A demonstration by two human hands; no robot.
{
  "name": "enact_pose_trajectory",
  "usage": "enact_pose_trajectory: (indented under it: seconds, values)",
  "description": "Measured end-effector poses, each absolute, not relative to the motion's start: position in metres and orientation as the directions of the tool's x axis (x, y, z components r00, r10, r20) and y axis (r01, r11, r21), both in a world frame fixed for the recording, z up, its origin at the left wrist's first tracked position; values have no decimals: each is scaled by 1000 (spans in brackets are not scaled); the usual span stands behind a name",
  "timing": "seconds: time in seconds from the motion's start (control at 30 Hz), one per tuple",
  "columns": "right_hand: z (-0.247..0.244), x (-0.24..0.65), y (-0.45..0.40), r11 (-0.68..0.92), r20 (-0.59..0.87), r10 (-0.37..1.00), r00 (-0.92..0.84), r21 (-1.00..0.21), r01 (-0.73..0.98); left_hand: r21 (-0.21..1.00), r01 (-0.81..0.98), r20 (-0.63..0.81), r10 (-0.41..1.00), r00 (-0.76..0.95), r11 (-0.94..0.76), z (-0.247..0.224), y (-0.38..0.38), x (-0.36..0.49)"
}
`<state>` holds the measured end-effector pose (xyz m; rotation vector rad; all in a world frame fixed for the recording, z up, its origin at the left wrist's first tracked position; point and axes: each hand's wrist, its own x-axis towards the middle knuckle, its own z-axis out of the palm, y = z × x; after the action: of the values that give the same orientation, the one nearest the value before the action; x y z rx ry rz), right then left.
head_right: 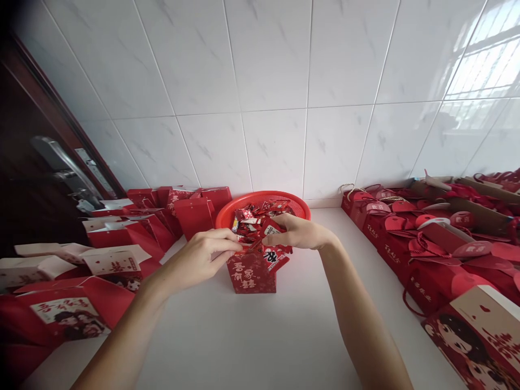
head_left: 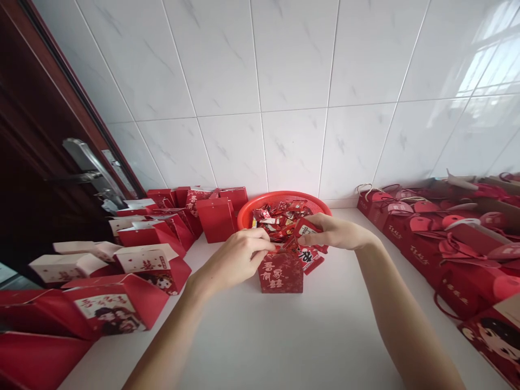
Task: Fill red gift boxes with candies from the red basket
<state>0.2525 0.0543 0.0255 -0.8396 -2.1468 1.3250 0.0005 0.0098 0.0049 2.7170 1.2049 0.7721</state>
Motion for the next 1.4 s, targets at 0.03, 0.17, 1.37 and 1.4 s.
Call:
enact_pose_trajectory:
  seconds: [0.03, 0.17, 1.37, 1.4]
  values:
    - [26, 253, 54, 344, 78, 709, -701, -906, 247, 256, 678, 411, 712, 569, -689, 5, 10, 1]
    - [26, 254, 54, 357, 73, 695, -715, -898, 256, 224, 710, 334, 737, 588, -668, 2, 9, 5]
    - [29, 234, 35, 596, 542, 749, -381, -802, 32, 650, 590, 407, 875, 262, -479, -15, 29, 2]
    - [30, 234, 35, 597, 548, 748, -374, -802, 20, 637, 589, 425, 864, 269, -497, -17, 31, 2]
